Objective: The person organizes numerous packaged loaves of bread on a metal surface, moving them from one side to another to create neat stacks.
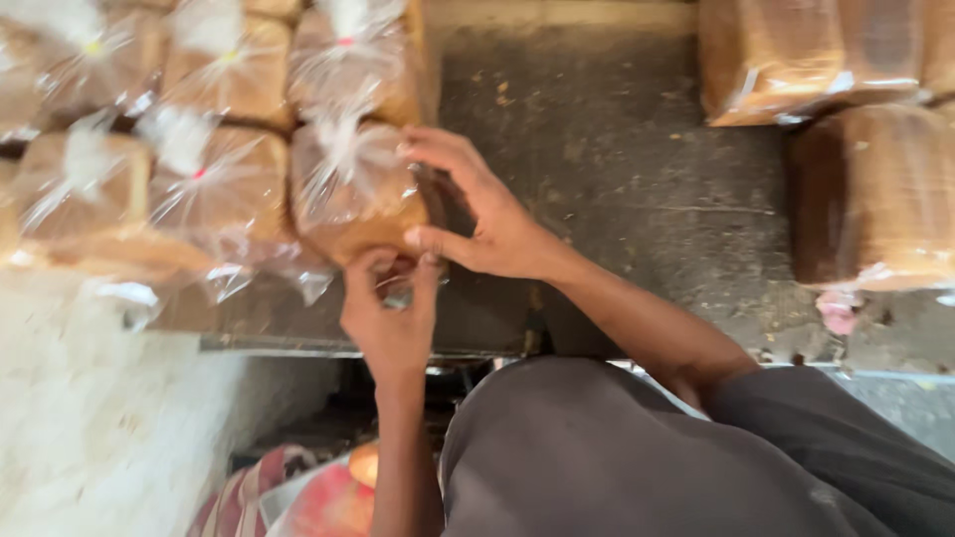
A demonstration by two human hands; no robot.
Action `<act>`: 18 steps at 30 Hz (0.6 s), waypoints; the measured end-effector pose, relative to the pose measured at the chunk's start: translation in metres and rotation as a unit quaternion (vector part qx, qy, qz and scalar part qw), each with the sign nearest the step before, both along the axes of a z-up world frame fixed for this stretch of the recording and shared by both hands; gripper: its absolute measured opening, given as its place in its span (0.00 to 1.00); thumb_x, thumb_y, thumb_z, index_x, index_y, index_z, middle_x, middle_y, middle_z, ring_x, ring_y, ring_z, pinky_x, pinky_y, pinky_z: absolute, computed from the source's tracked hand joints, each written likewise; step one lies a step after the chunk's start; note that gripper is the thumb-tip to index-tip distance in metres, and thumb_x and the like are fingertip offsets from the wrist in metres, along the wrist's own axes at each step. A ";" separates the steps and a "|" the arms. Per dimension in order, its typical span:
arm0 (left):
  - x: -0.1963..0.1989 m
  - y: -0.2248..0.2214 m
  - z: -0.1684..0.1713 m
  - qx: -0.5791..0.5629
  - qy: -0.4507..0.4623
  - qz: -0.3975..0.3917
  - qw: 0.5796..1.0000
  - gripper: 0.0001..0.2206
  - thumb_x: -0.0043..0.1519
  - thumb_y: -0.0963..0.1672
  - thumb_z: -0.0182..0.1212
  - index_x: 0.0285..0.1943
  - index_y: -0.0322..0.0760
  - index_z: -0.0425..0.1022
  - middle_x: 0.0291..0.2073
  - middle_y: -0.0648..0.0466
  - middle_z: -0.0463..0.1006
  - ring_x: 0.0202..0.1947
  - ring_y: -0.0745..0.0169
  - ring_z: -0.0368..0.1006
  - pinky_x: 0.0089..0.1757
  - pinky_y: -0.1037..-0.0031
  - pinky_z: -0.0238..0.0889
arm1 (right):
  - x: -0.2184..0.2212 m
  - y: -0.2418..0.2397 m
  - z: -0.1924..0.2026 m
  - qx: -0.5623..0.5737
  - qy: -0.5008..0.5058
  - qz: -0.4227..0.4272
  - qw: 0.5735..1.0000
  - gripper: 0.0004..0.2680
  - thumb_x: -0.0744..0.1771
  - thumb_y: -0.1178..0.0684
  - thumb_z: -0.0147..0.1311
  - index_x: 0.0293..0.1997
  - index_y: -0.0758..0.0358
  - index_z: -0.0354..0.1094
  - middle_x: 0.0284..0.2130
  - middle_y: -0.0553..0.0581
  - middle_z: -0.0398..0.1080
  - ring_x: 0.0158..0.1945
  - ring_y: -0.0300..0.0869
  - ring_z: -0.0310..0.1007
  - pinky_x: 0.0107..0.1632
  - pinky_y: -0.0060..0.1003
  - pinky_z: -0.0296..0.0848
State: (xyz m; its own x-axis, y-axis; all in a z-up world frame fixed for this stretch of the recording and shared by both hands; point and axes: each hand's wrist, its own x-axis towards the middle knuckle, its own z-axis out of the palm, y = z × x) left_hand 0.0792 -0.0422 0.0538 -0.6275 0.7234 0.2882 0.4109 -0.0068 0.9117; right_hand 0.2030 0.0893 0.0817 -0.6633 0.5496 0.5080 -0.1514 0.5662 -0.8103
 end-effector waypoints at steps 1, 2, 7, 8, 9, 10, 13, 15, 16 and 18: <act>0.002 0.003 -0.007 0.004 -0.005 -0.013 1.000 0.16 0.59 0.41 0.75 0.50 0.31 0.73 0.37 0.51 0.81 0.36 0.65 0.79 0.41 0.74 0.74 | 0.006 0.001 0.003 -0.083 0.013 0.056 0.995 0.25 0.70 0.53 0.64 0.75 0.54 0.53 0.76 0.61 0.46 0.83 0.53 0.46 0.81 0.51 0.58; 0.005 0.007 -0.014 0.027 0.026 0.014 0.999 0.20 0.56 0.41 0.78 0.50 0.31 0.70 0.39 0.50 0.77 0.38 0.63 0.77 0.42 0.72 0.76 | 0.014 0.002 0.007 -0.080 0.010 0.040 0.996 0.25 0.70 0.53 0.64 0.75 0.54 0.53 0.77 0.61 0.46 0.83 0.53 0.46 0.81 0.51 0.58; -0.003 0.031 -0.041 0.070 0.097 0.105 0.987 0.29 0.52 0.42 0.85 0.53 0.30 0.66 0.47 0.47 0.71 0.43 0.58 0.74 0.41 0.69 0.78 | 0.078 0.024 0.037 0.205 -0.105 -0.179 0.957 0.22 0.66 0.51 0.70 0.67 0.55 0.64 0.71 0.60 0.54 0.79 0.55 0.47 0.78 0.56 0.55; -0.004 0.033 -0.045 0.074 0.137 0.114 0.981 0.28 0.54 0.43 0.85 0.52 0.30 0.66 0.45 0.47 0.70 0.43 0.57 0.73 0.40 0.70 0.78 | 0.101 0.032 0.044 0.240 -0.119 -0.248 0.931 0.20 0.67 0.51 0.70 0.64 0.56 0.66 0.70 0.60 0.57 0.78 0.54 0.50 0.77 0.55 0.57; -0.005 0.034 -0.048 0.078 0.177 0.124 0.973 0.28 0.57 0.44 0.85 0.51 0.29 0.65 0.44 0.47 0.70 0.43 0.55 0.71 0.40 0.71 0.77 | 0.129 0.039 0.050 0.274 -0.133 -0.315 0.899 0.17 0.68 0.52 0.69 0.62 0.57 0.68 0.68 0.60 0.60 0.77 0.54 0.53 0.76 0.54 0.59; -0.006 0.035 -0.050 0.084 0.175 0.120 0.974 0.28 0.57 0.44 0.85 0.51 0.29 0.65 0.44 0.47 0.70 0.43 0.55 0.71 0.40 0.71 0.77 | 0.153 0.049 0.055 0.245 -0.112 -0.376 0.886 0.15 0.69 0.51 0.68 0.62 0.57 0.68 0.65 0.59 0.65 0.72 0.52 0.60 0.73 0.50 0.63; -0.011 0.036 -0.048 0.057 0.271 0.155 0.948 0.27 0.54 0.46 0.87 0.35 0.33 0.63 0.28 0.51 0.67 0.29 0.54 0.65 0.35 0.62 0.66 | 0.214 0.079 0.055 0.164 -0.099 -0.522 0.831 0.12 0.72 0.48 0.65 0.59 0.59 0.69 0.55 0.58 0.72 0.62 0.51 0.72 0.64 0.47 0.72; -0.007 0.029 -0.046 0.074 0.270 0.135 0.951 0.28 0.54 0.47 0.86 0.27 0.35 0.60 0.22 0.53 0.63 0.25 0.54 0.61 0.32 0.63 0.60 | 0.238 0.116 0.042 0.244 -0.120 -0.548 0.791 0.14 0.70 0.49 0.67 0.58 0.62 0.69 0.53 0.60 0.72 0.60 0.55 0.70 0.63 0.50 0.68; -0.004 0.024 -0.045 0.085 0.271 0.138 0.949 0.28 0.54 0.47 0.86 0.27 0.35 0.60 0.22 0.53 0.63 0.25 0.54 0.61 0.32 0.63 0.60 | 0.243 0.134 0.031 0.308 -0.145 -0.572 0.746 0.17 0.68 0.49 0.70 0.58 0.65 0.68 0.51 0.62 0.71 0.58 0.58 0.69 0.62 0.54 0.65; 0.008 0.017 -0.040 0.077 0.175 0.088 0.978 0.26 0.47 0.46 0.84 0.18 0.38 0.59 0.16 0.53 0.61 0.16 0.57 0.57 0.25 0.65 0.54 | 0.243 0.165 0.008 0.268 -0.155 -0.597 0.740 0.18 0.67 0.47 0.71 0.56 0.66 0.68 0.49 0.64 0.71 0.55 0.58 0.68 0.59 0.54 0.66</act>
